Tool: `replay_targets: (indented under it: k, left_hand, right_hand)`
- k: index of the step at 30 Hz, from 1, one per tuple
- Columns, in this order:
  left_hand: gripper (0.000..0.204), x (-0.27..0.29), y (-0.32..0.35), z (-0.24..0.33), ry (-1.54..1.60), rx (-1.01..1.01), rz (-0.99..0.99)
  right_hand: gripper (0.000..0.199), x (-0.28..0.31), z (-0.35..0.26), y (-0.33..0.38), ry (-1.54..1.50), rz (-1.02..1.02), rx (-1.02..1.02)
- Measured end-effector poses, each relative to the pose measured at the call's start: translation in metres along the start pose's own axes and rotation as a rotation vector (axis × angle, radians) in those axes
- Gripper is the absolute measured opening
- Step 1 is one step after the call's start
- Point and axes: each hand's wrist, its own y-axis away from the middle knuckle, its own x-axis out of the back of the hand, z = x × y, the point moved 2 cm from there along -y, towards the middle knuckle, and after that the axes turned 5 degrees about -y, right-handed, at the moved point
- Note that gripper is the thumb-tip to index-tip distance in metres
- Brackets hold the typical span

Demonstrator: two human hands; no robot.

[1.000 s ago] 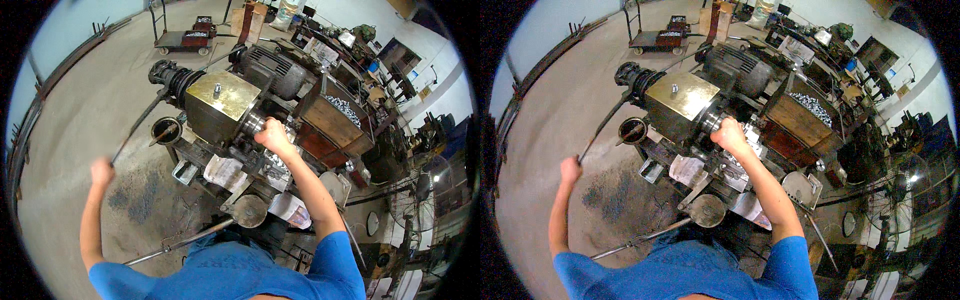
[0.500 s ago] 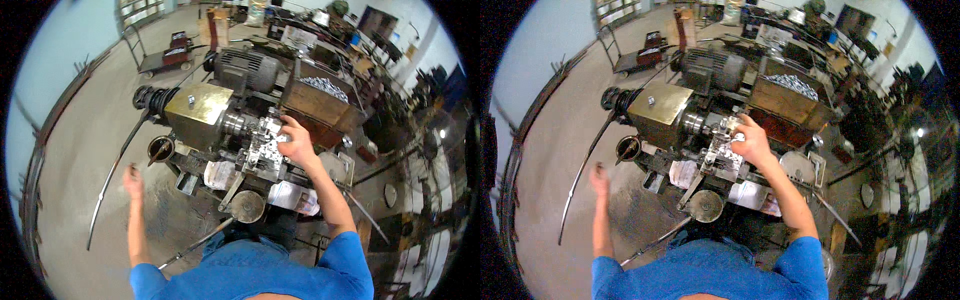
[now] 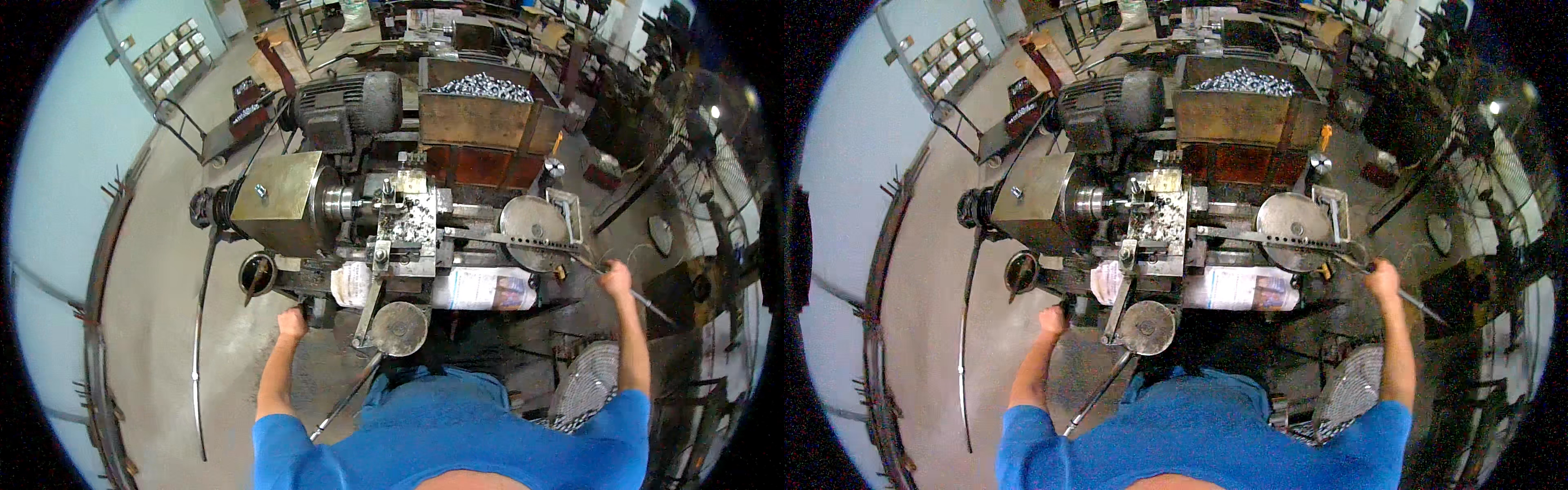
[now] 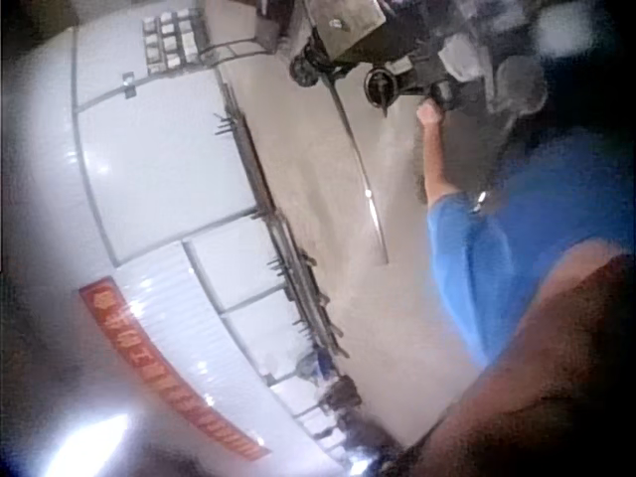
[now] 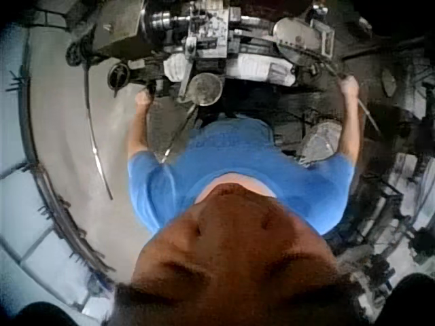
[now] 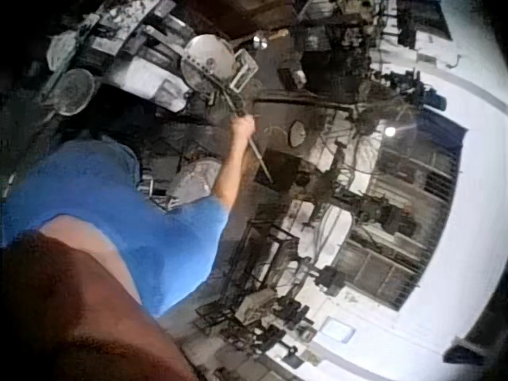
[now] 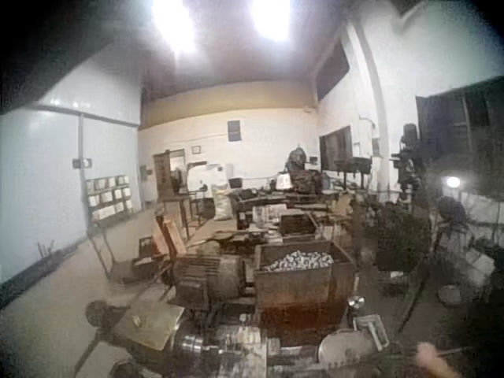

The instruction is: The person operates a metal lathe to process small components, using hand levers to control the machine, handling metal pieces from a tray, and placing finished items into a container.

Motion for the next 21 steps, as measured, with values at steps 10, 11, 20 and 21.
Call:
replay_targets:
  k: [10,11,20,21]
  left_hand:
    - [0.03,0.018,-0.003,-0.013,-0.017,0.157,-0.101]
    - [0.033,0.011,0.008,-0.024,0.096,0.235,-0.06]
    - [0.039,-0.084,0.115,-0.081,0.51,0.549,-0.43]
    - [0.038,-0.087,0.117,-0.083,0.532,0.545,-0.417]
  right_hand:
    - [0.047,-0.053,0.099,0.074,0.208,-0.016,-0.319]
    - [0.049,-0.049,0.086,0.09,0.163,-0.047,-0.331]
    - [0.041,-0.034,-0.019,0.22,0.0,-0.063,-0.438]
    - [0.041,-0.033,-0.026,0.222,0.015,-0.091,-0.469]
